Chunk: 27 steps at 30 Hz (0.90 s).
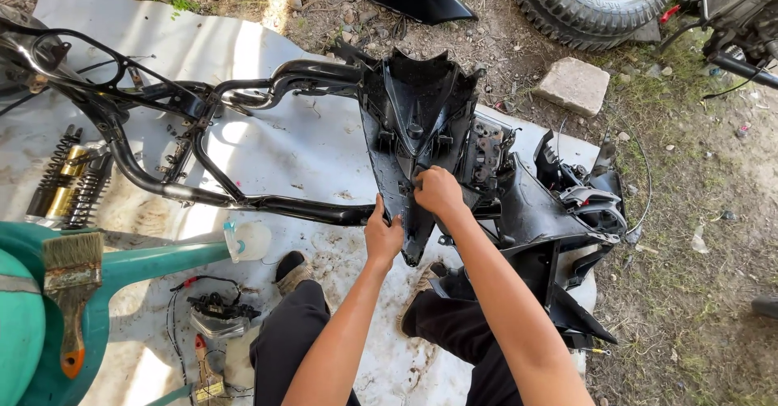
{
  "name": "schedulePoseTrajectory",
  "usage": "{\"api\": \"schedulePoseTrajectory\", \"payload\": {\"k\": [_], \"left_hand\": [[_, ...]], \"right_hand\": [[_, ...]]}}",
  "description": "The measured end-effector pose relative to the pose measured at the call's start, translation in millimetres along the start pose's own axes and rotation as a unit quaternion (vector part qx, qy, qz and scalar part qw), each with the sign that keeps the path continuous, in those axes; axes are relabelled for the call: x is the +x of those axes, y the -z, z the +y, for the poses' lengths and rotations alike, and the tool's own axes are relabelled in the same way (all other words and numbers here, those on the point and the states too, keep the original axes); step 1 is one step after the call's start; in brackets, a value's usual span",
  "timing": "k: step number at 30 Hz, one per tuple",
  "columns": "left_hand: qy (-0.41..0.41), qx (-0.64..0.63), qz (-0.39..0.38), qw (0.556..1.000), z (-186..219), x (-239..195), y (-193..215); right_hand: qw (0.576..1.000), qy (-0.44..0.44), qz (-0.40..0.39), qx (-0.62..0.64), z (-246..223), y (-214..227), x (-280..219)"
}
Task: The person sits on the ground and scrubs a black motorcycle plastic part with a cloth. They repeatedly wipe the surface, turn the part over, and continue scrubbing different areas.
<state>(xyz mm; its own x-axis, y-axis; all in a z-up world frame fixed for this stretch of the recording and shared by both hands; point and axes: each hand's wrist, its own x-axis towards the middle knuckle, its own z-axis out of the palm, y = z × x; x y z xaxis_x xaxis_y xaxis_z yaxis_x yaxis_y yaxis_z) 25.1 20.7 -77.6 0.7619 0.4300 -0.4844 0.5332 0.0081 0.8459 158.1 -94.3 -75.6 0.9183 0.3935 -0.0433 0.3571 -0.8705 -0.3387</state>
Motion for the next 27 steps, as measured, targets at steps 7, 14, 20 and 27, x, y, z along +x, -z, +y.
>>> {"api": "schedulePoseTrajectory", "payload": {"k": [7,14,20,27], "left_hand": [[-0.031,-0.016,0.013,0.999,4.4,-2.8,2.3],[-0.030,-0.017,0.006,0.999,-3.8,-0.4,-0.3],[-0.048,-0.030,0.004,0.998,-11.1,-0.1,-2.2],[-0.032,-0.011,0.010,0.999,-0.2,-2.1,1.6]], "right_hand": [[0.993,-0.051,0.058,-0.094,-2.7,-11.4,-1.3],[0.981,-0.135,0.132,-0.041,15.4,3.3,15.2],[0.974,-0.150,0.171,0.011,23.0,10.4,18.7],[0.981,-0.134,0.137,-0.032,22.4,5.9,31.4]]}}
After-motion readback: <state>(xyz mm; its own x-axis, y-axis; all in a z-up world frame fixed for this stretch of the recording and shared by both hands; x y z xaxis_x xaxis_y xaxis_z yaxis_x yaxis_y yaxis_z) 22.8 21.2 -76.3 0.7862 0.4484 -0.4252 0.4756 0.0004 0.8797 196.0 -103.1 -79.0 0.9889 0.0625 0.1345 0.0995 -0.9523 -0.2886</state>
